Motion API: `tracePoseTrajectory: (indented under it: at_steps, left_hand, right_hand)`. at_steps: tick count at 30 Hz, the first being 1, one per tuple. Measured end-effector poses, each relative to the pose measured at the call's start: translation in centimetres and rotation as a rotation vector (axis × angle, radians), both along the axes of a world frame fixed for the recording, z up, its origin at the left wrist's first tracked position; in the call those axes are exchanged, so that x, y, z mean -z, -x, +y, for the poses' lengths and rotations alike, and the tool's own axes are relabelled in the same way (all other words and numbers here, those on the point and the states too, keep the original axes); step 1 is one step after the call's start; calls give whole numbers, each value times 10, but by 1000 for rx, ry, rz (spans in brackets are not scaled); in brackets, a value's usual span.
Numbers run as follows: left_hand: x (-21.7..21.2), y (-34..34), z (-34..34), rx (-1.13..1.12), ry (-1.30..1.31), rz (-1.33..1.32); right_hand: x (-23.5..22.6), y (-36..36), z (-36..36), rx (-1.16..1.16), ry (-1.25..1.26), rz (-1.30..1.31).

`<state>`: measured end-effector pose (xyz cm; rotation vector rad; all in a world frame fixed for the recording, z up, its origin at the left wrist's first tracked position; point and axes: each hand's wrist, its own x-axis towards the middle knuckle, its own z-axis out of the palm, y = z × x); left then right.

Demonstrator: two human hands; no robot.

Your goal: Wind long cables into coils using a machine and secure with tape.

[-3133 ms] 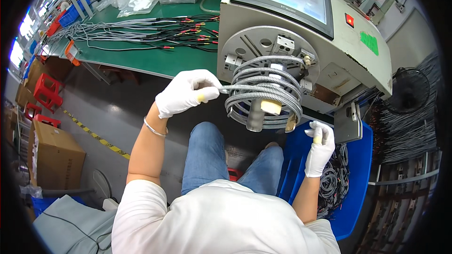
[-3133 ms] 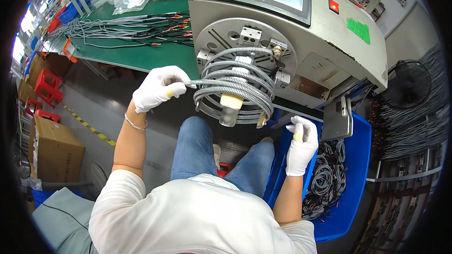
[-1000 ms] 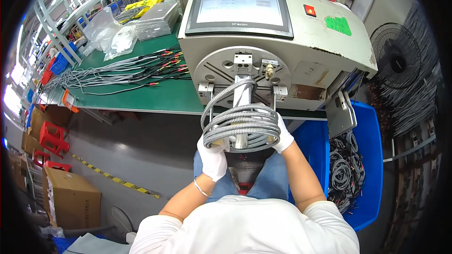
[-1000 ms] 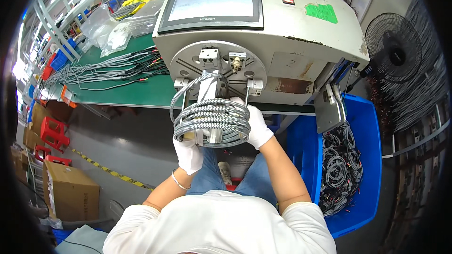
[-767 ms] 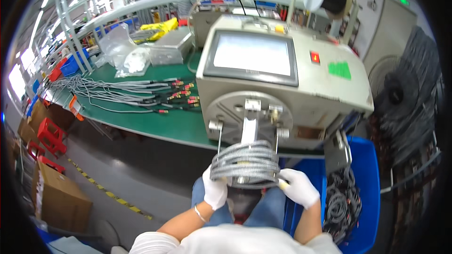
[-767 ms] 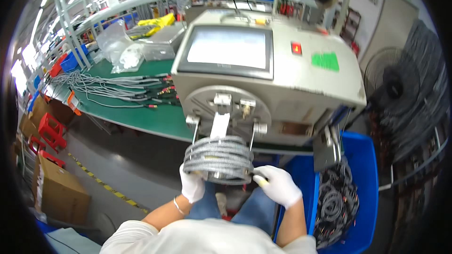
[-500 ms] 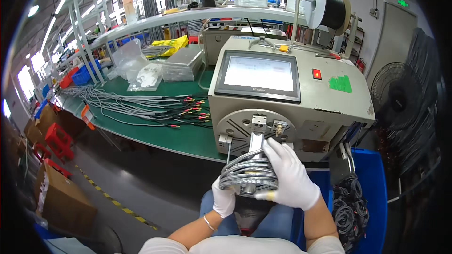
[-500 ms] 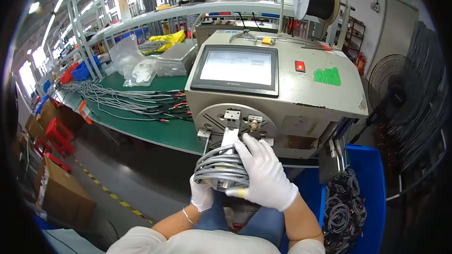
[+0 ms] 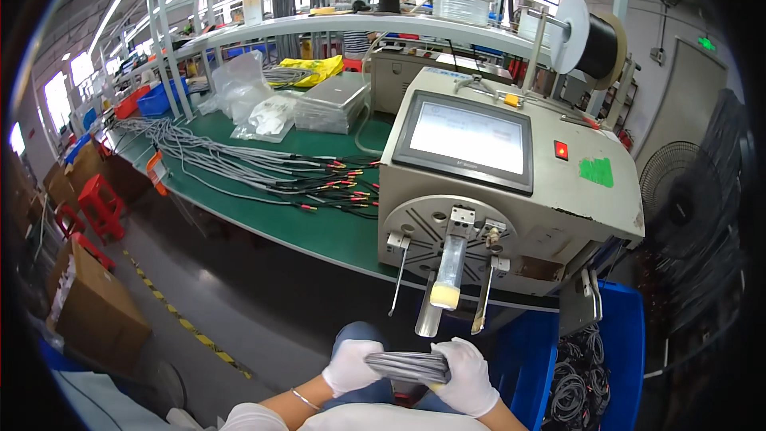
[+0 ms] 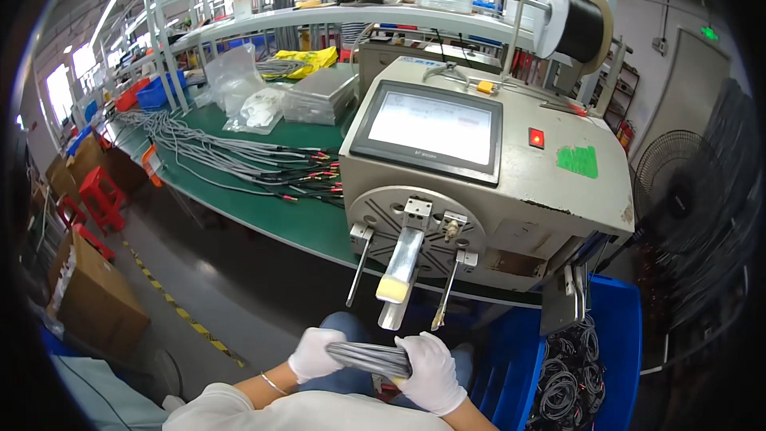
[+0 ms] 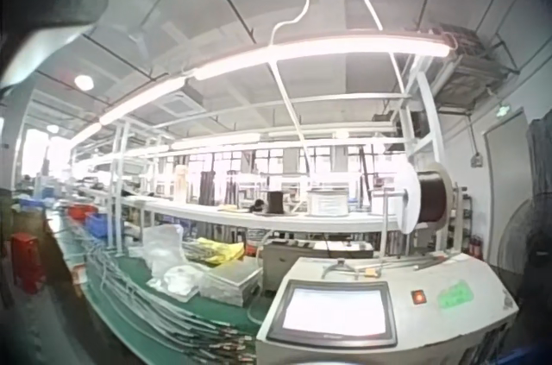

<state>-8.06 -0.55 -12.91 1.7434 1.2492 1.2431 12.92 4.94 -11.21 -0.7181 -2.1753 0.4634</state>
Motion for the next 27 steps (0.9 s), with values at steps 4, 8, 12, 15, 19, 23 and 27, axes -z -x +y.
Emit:
tracePoseTrajectory:
  at_steps: [4, 8, 12, 15, 19, 23, 27]
  left_hand:
    - [11, -18, 4, -22, 129, 510]
    - [22, -18, 17, 4, 169, 427]
    - [14, -14, 25, 156, 551, 90]
    - [14, -30, 27, 169, 794, -95]
    - [41, -47, 42, 140, 226, 562]
    - [53, -53, 51, 31, -62, 450]
    - [43, -53, 58, 222, 140, 411]
  right_hand:
    - [7, 9, -7, -111, 86, -203]
    - [-11, -6, -5, -178, 1048, -288]
    - [-5, -24, 6, -112, 1342, -173]
    - [27, -24, 19, 114, 81, -382]
    - [-2, -12, 6, -91, 1168, -329]
    - [10, -21, 15, -205, 1575, -325]
    - [22, -32, 38, -108, 942, -428]
